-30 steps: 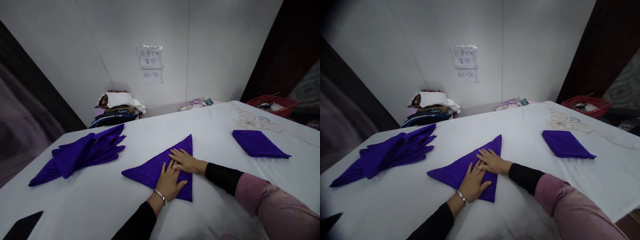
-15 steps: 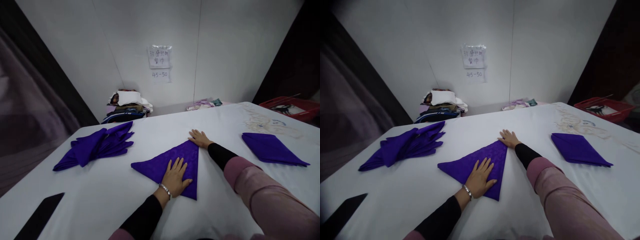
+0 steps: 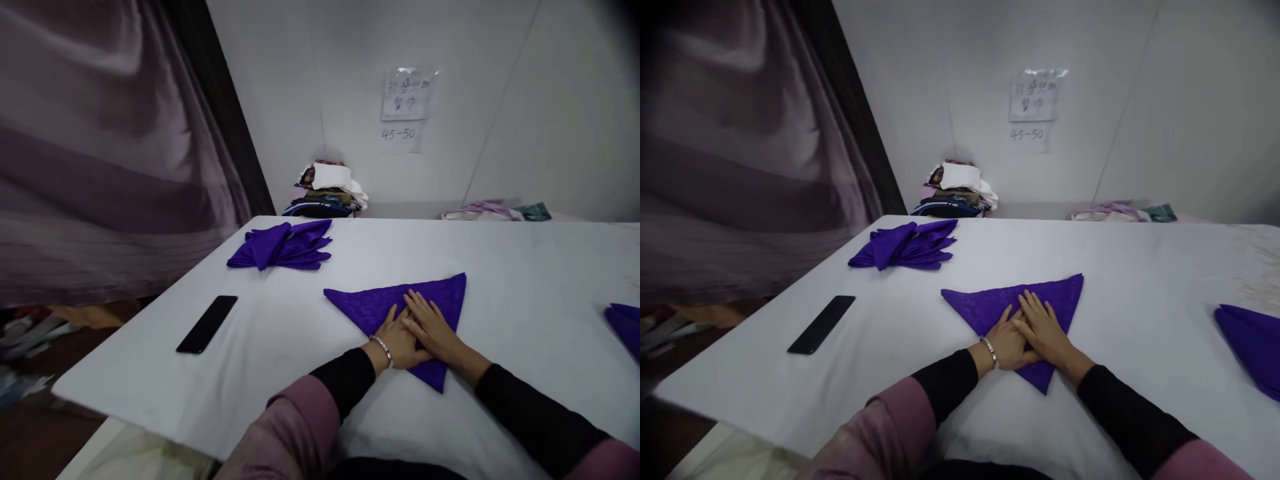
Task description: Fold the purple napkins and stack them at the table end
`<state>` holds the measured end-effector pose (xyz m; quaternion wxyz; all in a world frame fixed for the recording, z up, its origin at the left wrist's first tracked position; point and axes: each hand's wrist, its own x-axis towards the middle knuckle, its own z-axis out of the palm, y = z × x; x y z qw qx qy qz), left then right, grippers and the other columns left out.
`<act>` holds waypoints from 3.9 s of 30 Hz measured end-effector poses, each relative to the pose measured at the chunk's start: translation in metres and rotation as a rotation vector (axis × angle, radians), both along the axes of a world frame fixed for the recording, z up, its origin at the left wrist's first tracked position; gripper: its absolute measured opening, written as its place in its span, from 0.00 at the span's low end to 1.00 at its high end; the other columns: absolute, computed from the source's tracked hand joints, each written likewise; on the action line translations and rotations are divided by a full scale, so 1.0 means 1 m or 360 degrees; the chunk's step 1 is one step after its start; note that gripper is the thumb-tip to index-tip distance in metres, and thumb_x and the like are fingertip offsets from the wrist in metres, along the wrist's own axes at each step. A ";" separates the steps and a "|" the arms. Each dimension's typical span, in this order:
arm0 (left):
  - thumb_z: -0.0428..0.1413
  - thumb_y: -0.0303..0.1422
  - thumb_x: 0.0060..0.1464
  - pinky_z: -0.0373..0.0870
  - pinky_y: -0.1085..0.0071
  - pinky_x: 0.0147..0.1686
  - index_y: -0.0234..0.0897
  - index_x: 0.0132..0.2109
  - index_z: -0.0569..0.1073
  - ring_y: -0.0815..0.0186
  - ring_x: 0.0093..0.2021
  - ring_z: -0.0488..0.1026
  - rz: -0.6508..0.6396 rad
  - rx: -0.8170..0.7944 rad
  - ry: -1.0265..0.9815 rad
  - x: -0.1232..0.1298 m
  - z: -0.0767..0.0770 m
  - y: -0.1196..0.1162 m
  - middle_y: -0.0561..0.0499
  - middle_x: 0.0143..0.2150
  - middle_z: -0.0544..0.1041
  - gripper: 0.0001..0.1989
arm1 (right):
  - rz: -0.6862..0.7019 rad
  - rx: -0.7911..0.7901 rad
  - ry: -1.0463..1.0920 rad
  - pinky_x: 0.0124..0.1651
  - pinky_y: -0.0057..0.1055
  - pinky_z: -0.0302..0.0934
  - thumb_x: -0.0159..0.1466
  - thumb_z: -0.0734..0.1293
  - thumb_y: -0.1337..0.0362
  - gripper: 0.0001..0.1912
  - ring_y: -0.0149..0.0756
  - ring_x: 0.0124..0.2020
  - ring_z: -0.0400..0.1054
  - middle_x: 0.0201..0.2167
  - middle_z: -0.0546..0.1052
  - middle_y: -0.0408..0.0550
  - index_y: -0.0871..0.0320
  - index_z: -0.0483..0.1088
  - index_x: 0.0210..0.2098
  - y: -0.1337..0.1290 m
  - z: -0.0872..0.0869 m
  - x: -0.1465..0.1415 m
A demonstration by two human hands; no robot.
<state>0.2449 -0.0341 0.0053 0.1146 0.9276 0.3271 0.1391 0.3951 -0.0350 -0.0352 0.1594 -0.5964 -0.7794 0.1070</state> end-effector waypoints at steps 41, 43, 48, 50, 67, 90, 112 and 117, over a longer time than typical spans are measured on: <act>0.40 0.49 0.59 0.43 0.47 0.62 0.35 0.63 0.56 0.55 0.67 0.44 0.0434 0.0042 0.0345 -0.064 -0.018 0.046 0.44 0.67 0.52 0.31 | 0.0109 -0.0224 -0.0143 0.64 0.48 0.31 0.65 0.47 0.41 0.38 0.44 0.66 0.35 0.66 0.45 0.54 0.58 0.45 0.66 0.009 0.024 0.002; 0.39 0.49 0.59 0.43 0.48 0.62 0.36 0.64 0.55 0.56 0.67 0.44 0.0442 0.0064 0.0386 -0.065 -0.019 0.048 0.45 0.67 0.51 0.31 | 0.0004 -0.0233 -0.0169 0.64 0.48 0.30 0.64 0.48 0.41 0.38 0.45 0.66 0.35 0.66 0.45 0.55 0.59 0.45 0.66 0.019 0.023 0.017; 0.37 0.51 0.59 0.43 0.48 0.62 0.36 0.64 0.54 0.56 0.67 0.44 0.0431 0.0066 0.0383 -0.066 -0.021 0.048 0.46 0.67 0.51 0.32 | -0.0470 -0.0170 -0.0221 0.63 0.50 0.31 0.65 0.51 0.44 0.37 0.47 0.66 0.35 0.66 0.46 0.57 0.62 0.48 0.65 0.042 0.020 0.069; 0.36 0.51 0.59 0.42 0.48 0.62 0.37 0.64 0.54 0.56 0.67 0.43 0.0422 0.0050 0.0370 -0.067 -0.022 0.049 0.46 0.67 0.50 0.33 | -0.0649 -0.0059 -0.0128 0.63 0.50 0.31 0.65 0.52 0.46 0.35 0.46 0.66 0.35 0.66 0.47 0.57 0.62 0.51 0.63 0.048 0.019 0.089; 0.38 0.49 0.59 0.43 0.48 0.63 0.38 0.63 0.56 0.58 0.67 0.43 0.0371 0.0100 0.0305 -0.069 -0.024 0.051 0.47 0.67 0.52 0.31 | -0.1250 0.0151 0.0320 0.60 0.44 0.43 0.61 0.58 0.58 0.14 0.47 0.63 0.45 0.58 0.63 0.56 0.58 0.71 0.31 0.075 0.008 0.114; 0.38 0.51 0.58 0.42 0.46 0.62 0.39 0.63 0.57 0.56 0.67 0.45 0.0447 0.0049 0.0335 -0.069 -0.023 0.049 0.46 0.66 0.53 0.32 | -0.1318 0.0243 0.0144 0.58 0.46 0.44 0.61 0.59 0.55 0.18 0.50 0.59 0.52 0.52 0.67 0.59 0.61 0.68 0.44 0.063 0.013 0.115; 0.38 0.50 0.59 0.42 0.46 0.61 0.39 0.63 0.56 0.55 0.66 0.45 0.0418 0.0094 0.0343 -0.070 -0.028 0.050 0.46 0.67 0.52 0.31 | -0.0304 -0.0146 -0.0216 0.63 0.50 0.30 0.62 0.48 0.38 0.41 0.47 0.66 0.35 0.66 0.46 0.55 0.59 0.47 0.65 0.044 0.017 0.056; 0.38 0.51 0.59 0.42 0.47 0.61 0.39 0.64 0.55 0.55 0.67 0.45 0.0417 0.0089 0.0341 -0.070 -0.027 0.049 0.46 0.67 0.52 0.31 | -0.0605 -0.0130 -0.0159 0.63 0.49 0.32 0.63 0.52 0.41 0.37 0.46 0.66 0.38 0.66 0.49 0.54 0.58 0.51 0.64 0.058 0.014 0.089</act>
